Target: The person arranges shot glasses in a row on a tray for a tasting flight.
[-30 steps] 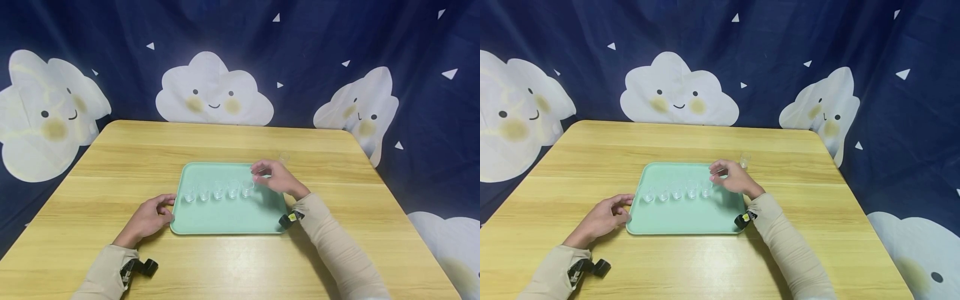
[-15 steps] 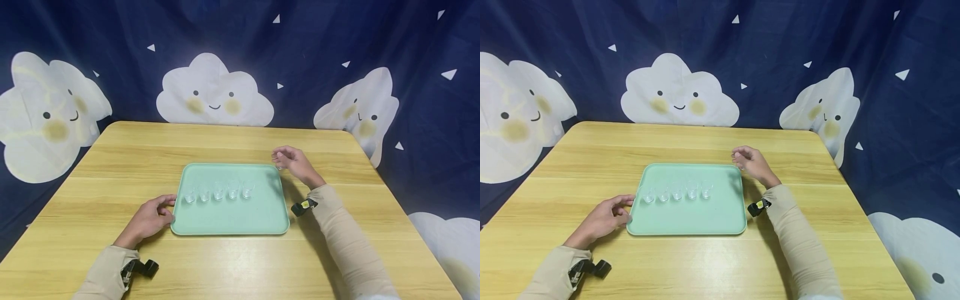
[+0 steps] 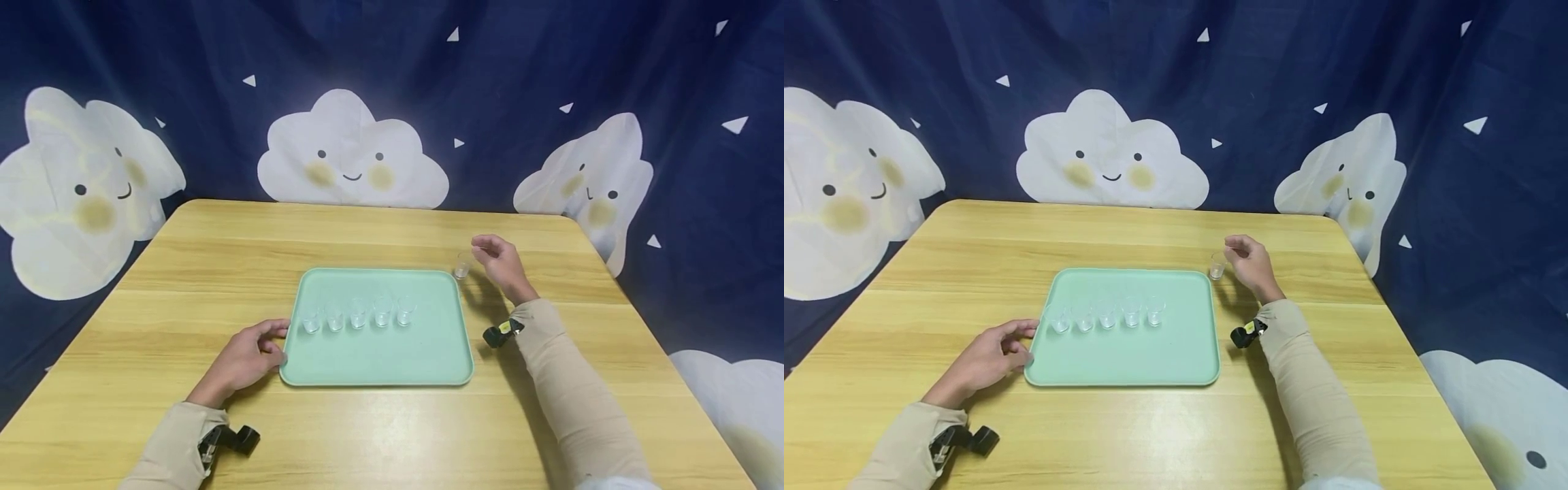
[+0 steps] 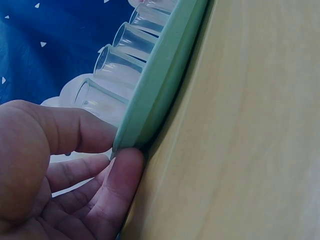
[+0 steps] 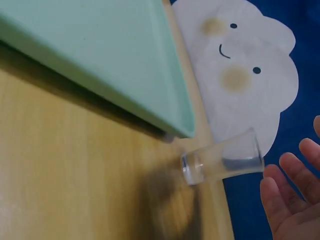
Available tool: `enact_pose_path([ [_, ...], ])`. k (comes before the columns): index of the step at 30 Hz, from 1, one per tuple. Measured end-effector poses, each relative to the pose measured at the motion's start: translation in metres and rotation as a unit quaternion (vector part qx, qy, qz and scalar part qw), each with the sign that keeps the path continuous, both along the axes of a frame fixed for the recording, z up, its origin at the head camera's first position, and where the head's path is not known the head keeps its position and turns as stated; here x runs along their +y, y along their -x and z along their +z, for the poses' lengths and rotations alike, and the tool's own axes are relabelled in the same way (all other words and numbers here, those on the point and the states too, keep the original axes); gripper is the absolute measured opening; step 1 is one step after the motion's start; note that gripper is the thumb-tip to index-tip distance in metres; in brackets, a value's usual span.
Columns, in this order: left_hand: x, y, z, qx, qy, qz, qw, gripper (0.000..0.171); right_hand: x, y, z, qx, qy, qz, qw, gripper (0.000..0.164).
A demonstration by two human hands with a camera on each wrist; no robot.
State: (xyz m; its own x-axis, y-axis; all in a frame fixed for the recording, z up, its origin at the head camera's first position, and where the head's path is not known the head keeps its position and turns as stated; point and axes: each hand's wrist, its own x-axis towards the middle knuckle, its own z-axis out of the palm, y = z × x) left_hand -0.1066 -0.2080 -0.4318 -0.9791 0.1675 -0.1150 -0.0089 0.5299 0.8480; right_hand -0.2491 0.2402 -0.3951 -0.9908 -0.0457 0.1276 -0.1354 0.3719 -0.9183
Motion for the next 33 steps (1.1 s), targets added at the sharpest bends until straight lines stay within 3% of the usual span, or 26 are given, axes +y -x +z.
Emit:
enact_pose_path([
  [5, 0.000, 0.003, 0.002, 0.004, 0.010, -0.005, 0.9999, 0.055, 0.004, 0.005, -0.005, -0.012, -0.015, -0.008, 1.000, 0.040],
  [18, 0.002, 0.002, 0.003, 0.005, -0.003, 0.001, 1.0000, 0.056, 0.009, 0.009, -0.025, -0.073, -0.036, 0.046, 0.996, 0.055],
  [33, 0.003, 0.002, 0.004, 0.000, -0.001, 0.003, 1.0000, 0.056, 0.009, 0.012, -0.035, -0.060, -0.055, 0.056, 0.995, 0.048],
])
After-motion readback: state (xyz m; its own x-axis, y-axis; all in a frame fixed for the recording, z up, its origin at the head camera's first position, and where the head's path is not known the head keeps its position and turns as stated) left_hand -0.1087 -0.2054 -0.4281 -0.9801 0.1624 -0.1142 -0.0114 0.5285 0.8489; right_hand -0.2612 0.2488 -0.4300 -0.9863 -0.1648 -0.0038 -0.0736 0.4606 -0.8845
